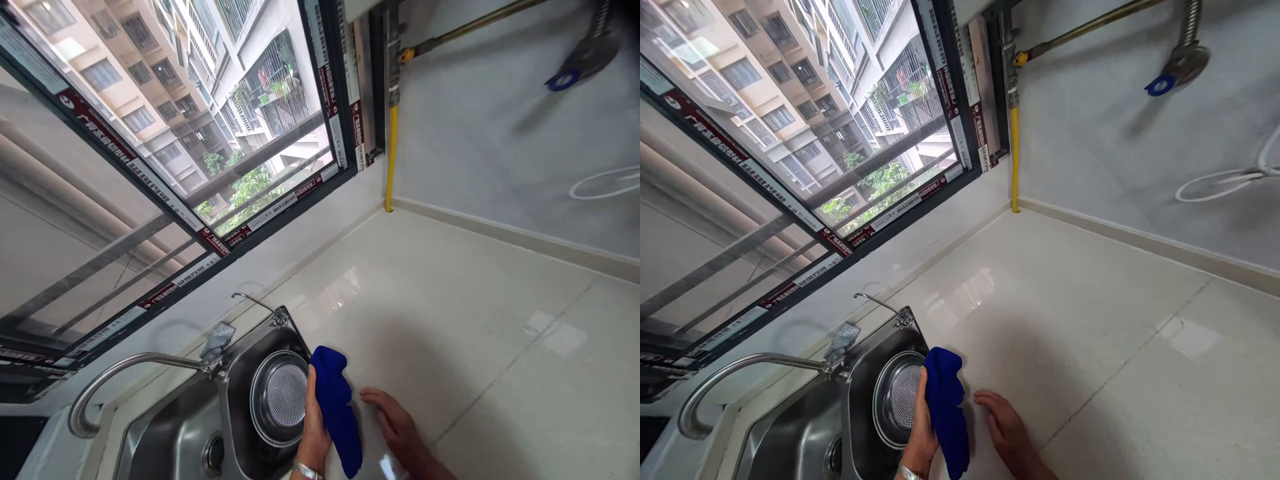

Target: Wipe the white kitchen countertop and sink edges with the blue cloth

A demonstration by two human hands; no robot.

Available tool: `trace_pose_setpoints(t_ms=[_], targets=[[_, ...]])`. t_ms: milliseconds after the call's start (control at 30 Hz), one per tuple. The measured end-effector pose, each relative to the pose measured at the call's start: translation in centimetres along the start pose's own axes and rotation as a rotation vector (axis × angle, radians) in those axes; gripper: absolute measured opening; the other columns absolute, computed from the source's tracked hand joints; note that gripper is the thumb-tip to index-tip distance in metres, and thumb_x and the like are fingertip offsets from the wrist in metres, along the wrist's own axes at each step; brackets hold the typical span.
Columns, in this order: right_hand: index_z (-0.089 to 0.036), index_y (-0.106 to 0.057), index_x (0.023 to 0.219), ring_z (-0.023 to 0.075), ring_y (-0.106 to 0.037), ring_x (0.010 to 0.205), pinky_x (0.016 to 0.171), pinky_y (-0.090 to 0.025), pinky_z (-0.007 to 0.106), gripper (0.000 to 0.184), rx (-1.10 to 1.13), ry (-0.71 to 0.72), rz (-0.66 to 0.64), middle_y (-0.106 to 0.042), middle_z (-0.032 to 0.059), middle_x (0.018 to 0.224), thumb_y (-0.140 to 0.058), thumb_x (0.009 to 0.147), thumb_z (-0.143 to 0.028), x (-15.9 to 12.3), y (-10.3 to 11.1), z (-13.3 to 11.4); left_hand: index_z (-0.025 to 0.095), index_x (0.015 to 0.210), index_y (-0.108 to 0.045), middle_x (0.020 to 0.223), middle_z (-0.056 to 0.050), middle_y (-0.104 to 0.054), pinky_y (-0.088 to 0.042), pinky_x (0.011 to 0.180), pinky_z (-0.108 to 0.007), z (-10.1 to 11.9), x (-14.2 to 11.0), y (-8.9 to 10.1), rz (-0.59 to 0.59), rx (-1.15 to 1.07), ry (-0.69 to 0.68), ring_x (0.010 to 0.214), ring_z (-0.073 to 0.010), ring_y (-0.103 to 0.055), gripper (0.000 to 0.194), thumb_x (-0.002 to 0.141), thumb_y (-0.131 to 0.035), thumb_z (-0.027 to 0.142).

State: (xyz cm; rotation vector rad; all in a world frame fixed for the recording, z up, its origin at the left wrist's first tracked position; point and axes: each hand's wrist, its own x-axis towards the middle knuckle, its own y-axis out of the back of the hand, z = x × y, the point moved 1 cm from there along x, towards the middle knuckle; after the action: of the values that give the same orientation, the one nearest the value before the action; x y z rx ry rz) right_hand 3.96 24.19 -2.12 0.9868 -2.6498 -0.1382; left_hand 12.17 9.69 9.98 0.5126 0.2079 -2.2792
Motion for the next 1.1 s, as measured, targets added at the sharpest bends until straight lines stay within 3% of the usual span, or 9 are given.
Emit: trace_pose_setpoints(t_ms=[167,300,467,567,667,800,900,1000,1100], targets=[[-0.023,-0.059,0.134,0.0259,-0.053,0.133,0.117,-0.040,0.047,0.052,0.268,-0.263,-0.105,-0.061,0.0117,0.140,-0.043,0.096,-0.055,1.5,1.4,-2.2,0.019,0.135,-0.050,0.100,-0.010,-0.075,-0.054,0.079,-0.034,-0.8,-2.6,-2.7,0.003,-0.347,0.269,0.084,-0.0208,-0.069,0.077,0.071,-0.076,0.052],[-0.023,-0.037,0.151,0.0270,-0.059,0.127,0.113,-0.043,0.048,0.074,0.470,-0.444,-0.193,-0.063,0.0133,0.136,-0.049,0.090,-0.064,2.6,2.7,-3.7,0.018,0.148,-0.031,0.110,-0.011,-0.074,-0.052,0.079,-0.034,-1.9,-4.0,-3.7,-0.108,-0.294,0.178,0.087,-0.0210,-0.069,0.087,0.073,-0.074,0.036],[-0.022,-0.056,0.135,0.0310,-0.065,0.117,0.106,-0.048,0.049,0.077,0.557,-0.530,-0.207,-0.070,0.0129,0.125,-0.069,0.072,-0.064,2.0,2.2,-3.9,0.018,0.143,-0.042,0.116,-0.011,-0.072,-0.049,0.094,-0.038,-3.4,-3.9,-3.4,-0.237,-0.282,0.088,0.105,-0.0248,-0.066,0.075,0.075,-0.069,0.037],[-0.020,-0.067,0.120,0.0330,-0.068,0.109,0.100,-0.053,0.050,0.068,0.548,-0.538,-0.151,-0.074,0.0133,0.112,-0.072,0.067,-0.062,1.1,1.9,-3.4,0.019,0.133,-0.053,0.105,-0.008,-0.074,-0.049,0.092,-0.038,-4.4,-3.5,-3.1,-0.308,-0.241,0.053,0.095,-0.0230,-0.067,0.064,0.074,-0.070,0.038],[-0.019,-0.071,0.109,0.0344,-0.068,0.108,0.096,-0.056,0.047,0.064,0.388,-0.522,0.039,-0.075,0.0141,0.111,-0.071,0.063,-0.064,0.6,2.8,-3.4,0.018,0.121,-0.061,0.106,-0.009,-0.074,-0.049,0.092,-0.039,-4.4,-3.3,-2.6,-0.316,-0.152,-0.034,0.096,-0.0244,-0.066,0.062,0.067,-0.076,0.045],[-0.020,-0.066,0.119,0.0313,-0.067,0.112,0.093,-0.058,0.040,0.065,0.139,-0.443,0.280,-0.072,0.0110,0.121,-0.063,0.073,-0.066,1.0,5.6,-5.1,0.017,0.104,-0.066,0.108,-0.011,-0.075,-0.048,0.092,-0.040,-3.3,-3.3,-1.9,-0.247,-0.052,-0.121,0.097,-0.0260,-0.066,0.064,0.060,-0.079,0.062],[-0.022,-0.062,0.126,0.0286,-0.065,0.115,0.092,-0.059,0.037,0.060,-0.027,-0.338,0.290,-0.070,0.0088,0.125,-0.056,0.082,-0.063,2.0,7.0,-7.3,0.017,0.096,-0.068,0.100,-0.010,-0.076,-0.048,0.092,-0.039,-2.5,-3.4,-1.9,-0.243,-0.085,-0.125,0.094,-0.0243,-0.067,0.063,0.058,-0.079,0.066],[-0.024,-0.062,0.128,0.0268,-0.064,0.118,0.097,-0.057,0.039,0.052,-0.184,-0.141,0.218,-0.068,0.0080,0.129,-0.053,0.088,-0.057,3.4,7.3,-9.4,0.017,0.100,-0.068,0.108,-0.013,-0.074,-0.052,0.090,-0.039,-2.2,-3.3,-1.5,-0.213,-0.116,-0.112,0.097,-0.0247,-0.067,0.071,0.055,-0.078,0.071],[-0.024,-0.062,0.128,0.0258,-0.064,0.117,0.094,-0.058,0.039,0.048,-0.259,-0.026,0.179,-0.068,0.0085,0.129,-0.049,0.090,-0.052,4.7,7.1,-10.9,0.017,0.104,-0.066,0.119,-0.018,-0.068,-0.057,0.078,-0.039,-2.5,-3.4,1.2,-0.104,-0.144,-0.048,0.096,-0.0265,-0.068,0.087,0.045,-0.076,0.080]])
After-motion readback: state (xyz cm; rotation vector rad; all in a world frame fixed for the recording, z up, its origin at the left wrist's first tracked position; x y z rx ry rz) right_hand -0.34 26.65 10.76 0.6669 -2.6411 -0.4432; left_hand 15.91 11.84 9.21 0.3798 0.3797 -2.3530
